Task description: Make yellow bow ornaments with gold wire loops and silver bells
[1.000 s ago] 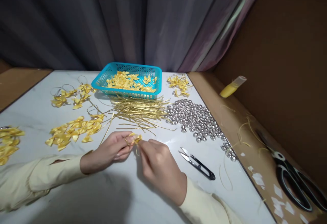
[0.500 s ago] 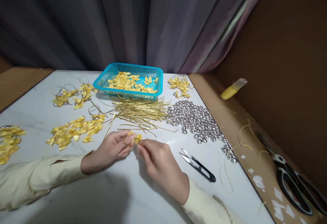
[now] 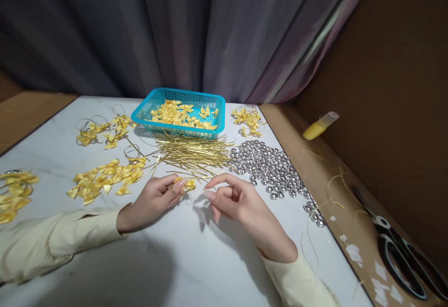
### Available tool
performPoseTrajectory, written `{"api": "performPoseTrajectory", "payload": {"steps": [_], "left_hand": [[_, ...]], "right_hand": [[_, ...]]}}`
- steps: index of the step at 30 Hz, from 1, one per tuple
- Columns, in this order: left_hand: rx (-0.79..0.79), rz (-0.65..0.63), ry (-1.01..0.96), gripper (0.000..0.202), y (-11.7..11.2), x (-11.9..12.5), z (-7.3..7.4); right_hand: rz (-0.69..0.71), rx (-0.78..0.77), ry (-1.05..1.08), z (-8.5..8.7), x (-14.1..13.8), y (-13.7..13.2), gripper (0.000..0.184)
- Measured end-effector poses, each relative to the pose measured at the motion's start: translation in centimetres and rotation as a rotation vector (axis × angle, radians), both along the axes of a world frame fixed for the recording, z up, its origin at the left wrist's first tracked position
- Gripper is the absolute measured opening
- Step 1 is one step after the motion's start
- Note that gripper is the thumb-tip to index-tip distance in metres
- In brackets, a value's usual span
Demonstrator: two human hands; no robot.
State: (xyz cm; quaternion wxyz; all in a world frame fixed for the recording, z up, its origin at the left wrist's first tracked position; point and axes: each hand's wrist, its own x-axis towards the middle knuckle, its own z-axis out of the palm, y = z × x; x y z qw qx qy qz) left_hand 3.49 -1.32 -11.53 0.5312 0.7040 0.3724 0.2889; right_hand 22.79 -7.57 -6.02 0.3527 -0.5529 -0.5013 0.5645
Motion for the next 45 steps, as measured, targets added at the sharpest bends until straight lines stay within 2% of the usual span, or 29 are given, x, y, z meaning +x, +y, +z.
{"api": "performPoseTrajectory", "payload": {"steps": [5,9,11,13,17,19,25,30,38,45], "left_hand": [[-0.225,-0.041,-0.176,0.035,-0.2,0.3,-0.1],[-0.273,-0.067,-0.248,0.036,-0.4,0.3,-0.1],[-0.266,-0.069,-0.247,0.036,-0.4,0.2,-0.2],[-0.251,-0.055,-0.233,0.036,-0.4,0.2,-0.3],[-0.194,-0.028,-0.172,0.035,-0.2,0.2,-0.5],[-0.143,-0.035,-0.134,0.035,-0.1,0.2,-0.5],[0.071,-0.040,-0.010,0.034,0.0,0.1,-0.1],[0.207,-0.050,0.050,0.034,-0.2,0.2,0.1],[0.350,-0.098,0.122,0.033,-0.5,-0.1,0.1],[0.420,-0.106,0.093,0.033,-0.5,-0.2,0.3]], "right_hand": [[-0.104,0.181,-0.287,-2.0,-1.6,0.3,0.022],[-0.066,0.141,-0.216,-2.9,-2.5,0.5,0.019],[-0.086,0.112,-0.167,-2.9,-2.4,0.4,0.019],[-0.131,0.159,-0.160,-2.6,-2.2,0.3,0.018],[-0.180,0.366,-0.194,-2.1,-2.0,0.0,0.012],[-0.162,0.397,-0.169,-1.9,-2.1,-0.1,0.011],[-0.164,0.337,-0.023,-1.7,-2.2,-0.1,0.010],[-0.175,0.346,-0.035,-1.7,-2.0,0.0,0.012],[-0.236,0.357,-0.092,-1.6,-2.1,-0.1,0.012],[-0.249,0.355,-0.131,-1.7,-1.7,-0.1,0.014]]}}
